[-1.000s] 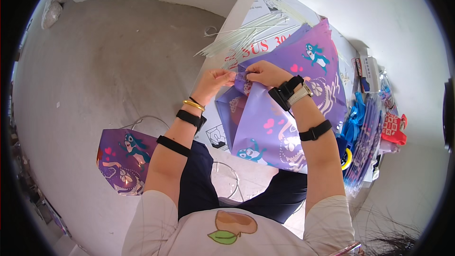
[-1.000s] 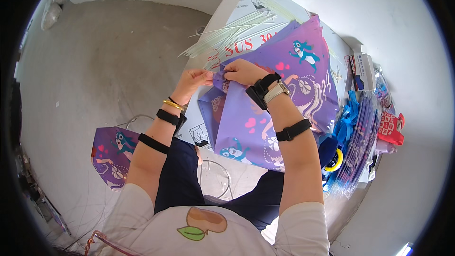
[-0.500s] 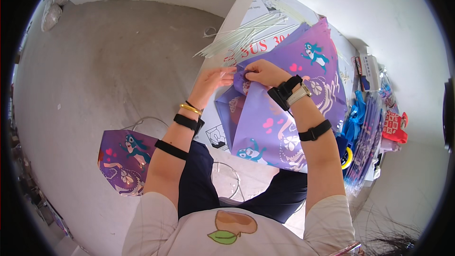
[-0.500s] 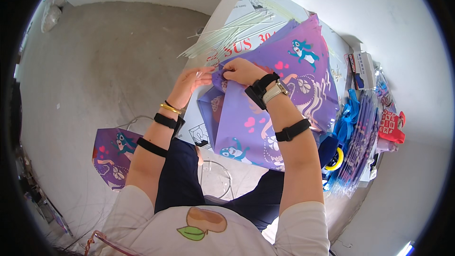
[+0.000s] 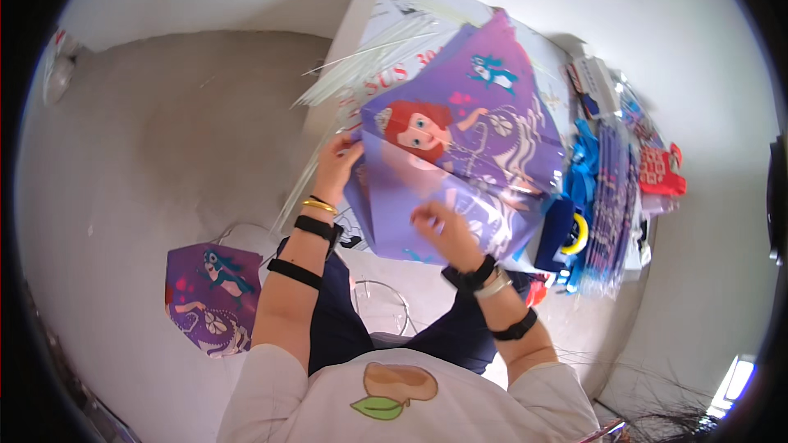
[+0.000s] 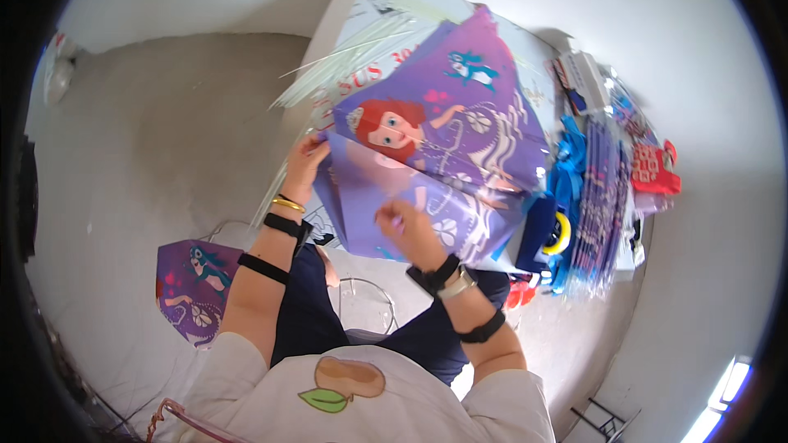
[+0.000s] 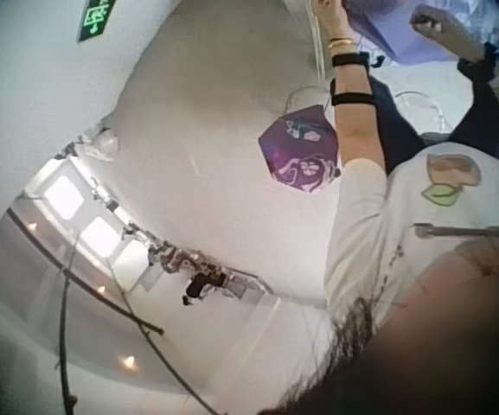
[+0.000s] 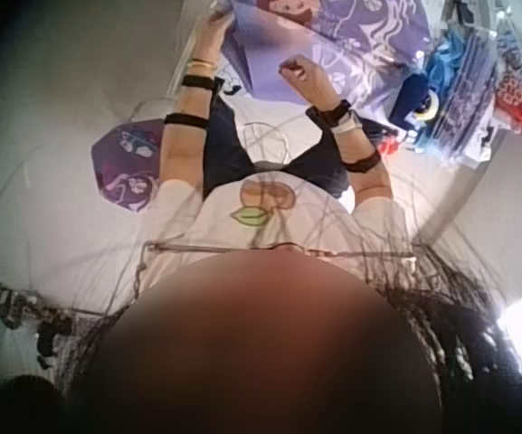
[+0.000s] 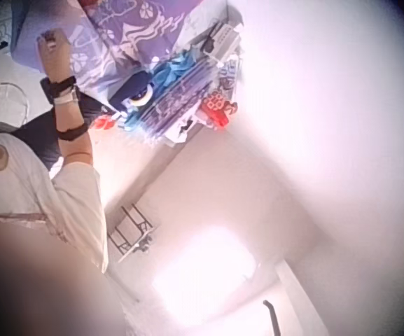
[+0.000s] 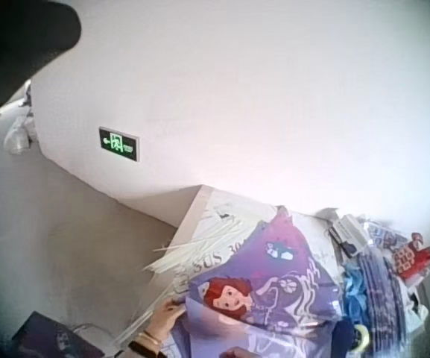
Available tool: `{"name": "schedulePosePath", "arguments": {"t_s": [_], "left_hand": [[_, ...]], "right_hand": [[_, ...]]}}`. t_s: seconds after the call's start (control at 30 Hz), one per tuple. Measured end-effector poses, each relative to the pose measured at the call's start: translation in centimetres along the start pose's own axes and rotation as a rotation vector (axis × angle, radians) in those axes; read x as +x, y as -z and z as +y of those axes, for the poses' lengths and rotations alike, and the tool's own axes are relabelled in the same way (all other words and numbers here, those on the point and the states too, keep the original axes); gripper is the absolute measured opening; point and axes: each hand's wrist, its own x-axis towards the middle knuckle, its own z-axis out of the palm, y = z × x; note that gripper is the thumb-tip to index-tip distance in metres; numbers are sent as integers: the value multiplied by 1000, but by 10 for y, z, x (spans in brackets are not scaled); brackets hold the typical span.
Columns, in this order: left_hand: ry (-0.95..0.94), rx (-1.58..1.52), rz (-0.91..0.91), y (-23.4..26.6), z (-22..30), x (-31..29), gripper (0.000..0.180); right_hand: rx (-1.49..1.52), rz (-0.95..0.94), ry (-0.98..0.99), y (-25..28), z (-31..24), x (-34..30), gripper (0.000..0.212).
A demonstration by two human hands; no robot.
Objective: Assembling kites by inserting flexible rods into the kite fabric and securing them.
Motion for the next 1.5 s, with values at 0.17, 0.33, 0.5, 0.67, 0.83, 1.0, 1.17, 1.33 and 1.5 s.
{"name": "schedulePosePath", "arguments": {"t_s": [0.17,0.33,0.5,0.67,0.83,1.0,1.17,1.33,1.5], "left_hand": [[92,57,42,12,3,-8,17],[250,-175,81,-30,14,-32,17],[366,-518,89,21,-7,-59,49],[506,-671,-31,-58,30,-142,49],[581,-479,24,-23,-13,-196,35],[544,198,-83,-34,17,-214,34],[424,116,-334,-84,71,-154,37],[467,-364,-177,-141,71,-52,41],[458,-473,33,-144,34,17,58]], "right_hand": [[101,789,-339,19,157,-113,24],[151,1074,-419,79,239,-158,43],[210,790,-606,54,228,-127,40],[696,682,-532,67,254,-156,26],[1149,224,-609,76,236,-174,27],[1042,-8,-551,90,224,-196,32],[1031,323,-221,146,218,-178,40],[1495,149,156,198,134,-71,65],[1738,243,189,185,100,12,75]]}}
